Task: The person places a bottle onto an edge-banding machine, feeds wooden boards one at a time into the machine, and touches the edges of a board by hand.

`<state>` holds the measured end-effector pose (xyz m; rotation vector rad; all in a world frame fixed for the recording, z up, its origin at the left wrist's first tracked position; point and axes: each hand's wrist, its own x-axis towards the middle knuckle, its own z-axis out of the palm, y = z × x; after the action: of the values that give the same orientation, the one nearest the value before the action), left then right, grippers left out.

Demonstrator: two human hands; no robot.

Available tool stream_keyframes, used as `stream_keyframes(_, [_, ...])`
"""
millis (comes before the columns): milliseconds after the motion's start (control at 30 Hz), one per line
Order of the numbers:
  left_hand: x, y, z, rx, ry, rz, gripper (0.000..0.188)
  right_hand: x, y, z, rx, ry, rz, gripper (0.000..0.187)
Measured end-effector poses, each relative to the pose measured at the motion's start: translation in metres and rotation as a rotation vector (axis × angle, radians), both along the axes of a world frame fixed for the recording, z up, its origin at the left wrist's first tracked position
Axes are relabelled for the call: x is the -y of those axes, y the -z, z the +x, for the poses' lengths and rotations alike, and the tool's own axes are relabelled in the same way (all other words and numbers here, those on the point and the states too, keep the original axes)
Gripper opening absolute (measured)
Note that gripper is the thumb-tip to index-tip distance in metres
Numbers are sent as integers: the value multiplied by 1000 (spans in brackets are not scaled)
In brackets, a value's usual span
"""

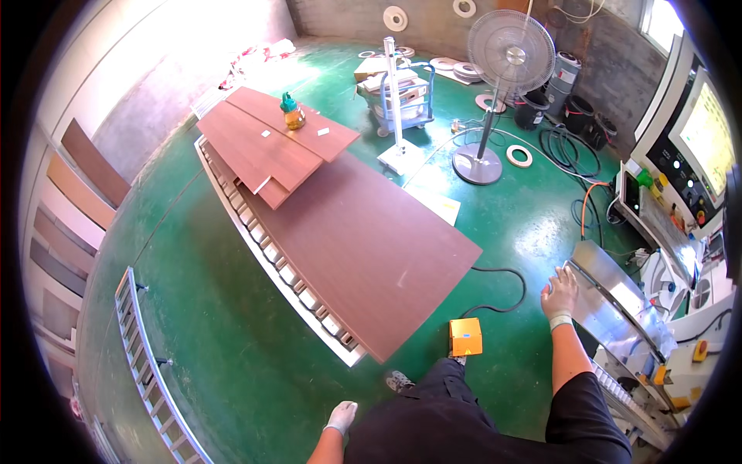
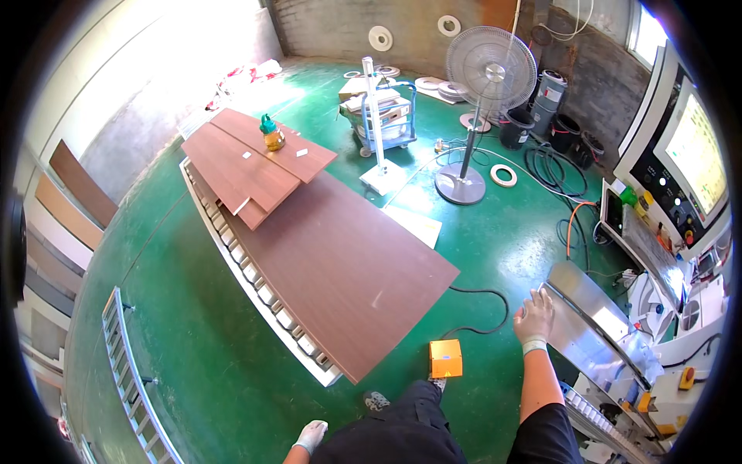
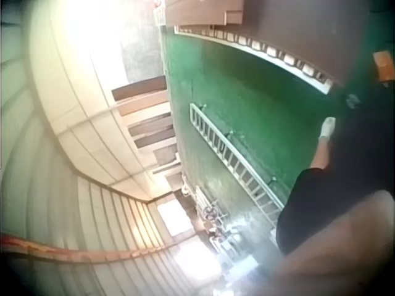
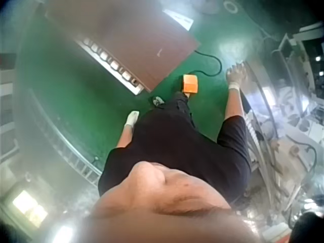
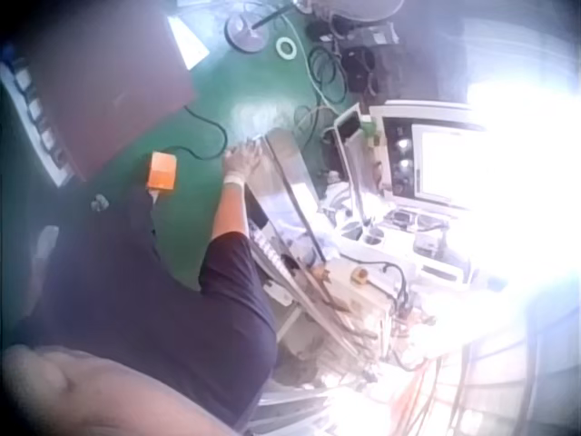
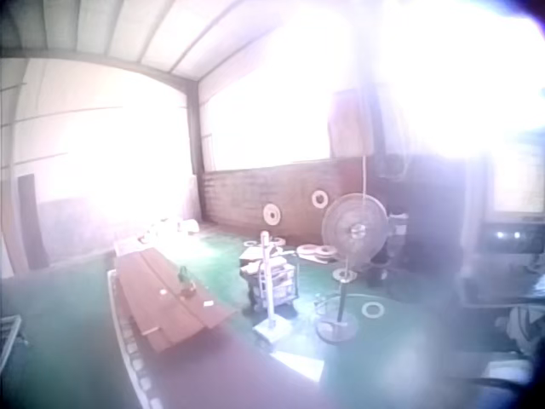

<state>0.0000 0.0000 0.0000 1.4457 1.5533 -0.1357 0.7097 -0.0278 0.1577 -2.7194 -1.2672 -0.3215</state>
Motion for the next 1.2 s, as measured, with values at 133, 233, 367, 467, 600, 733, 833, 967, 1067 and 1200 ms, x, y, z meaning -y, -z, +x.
stream_keyframes(133, [2, 4, 0, -4, 18, 6, 40, 2, -1, -1, 9, -6, 27, 24])
stream_keyframes(233, [7, 14, -6, 5, -34, -29, 39, 0, 1, -3, 8, -15, 35, 23])
stream_keyframes(367, [6, 11, 3, -10, 24, 12, 37, 2, 0, 0, 0, 1, 16, 24])
stream_keyframes(467, [8, 13, 2, -11, 26, 30, 38, 0, 0, 1, -14, 1, 21, 25])
stream_keyframes(600, [10, 19, -1, 5, 26, 43, 38, 2, 2, 3, -8, -4, 22, 25])
stream_keyframes(733, [15, 27, -5, -3, 10, 39, 37, 2, 6, 3, -5, -8, 30, 24])
stream_keyframes(833, [16, 28, 1, -9, -11, 11, 37, 3, 8, 5, -6, -5, 31, 23])
stream_keyframes(967, [9, 20, 15, 11, 108, 76, 39, 9, 13, 12, 13, -5, 17, 22])
stream_keyframes(1067, [4, 33, 13, -39, 141, -18, 44, 8, 17, 13, 8, -13, 44, 22])
stream_keyframes(1200, [-3, 53, 23, -55, 251, -11, 44, 9, 20, 16, -17, -9, 40, 27])
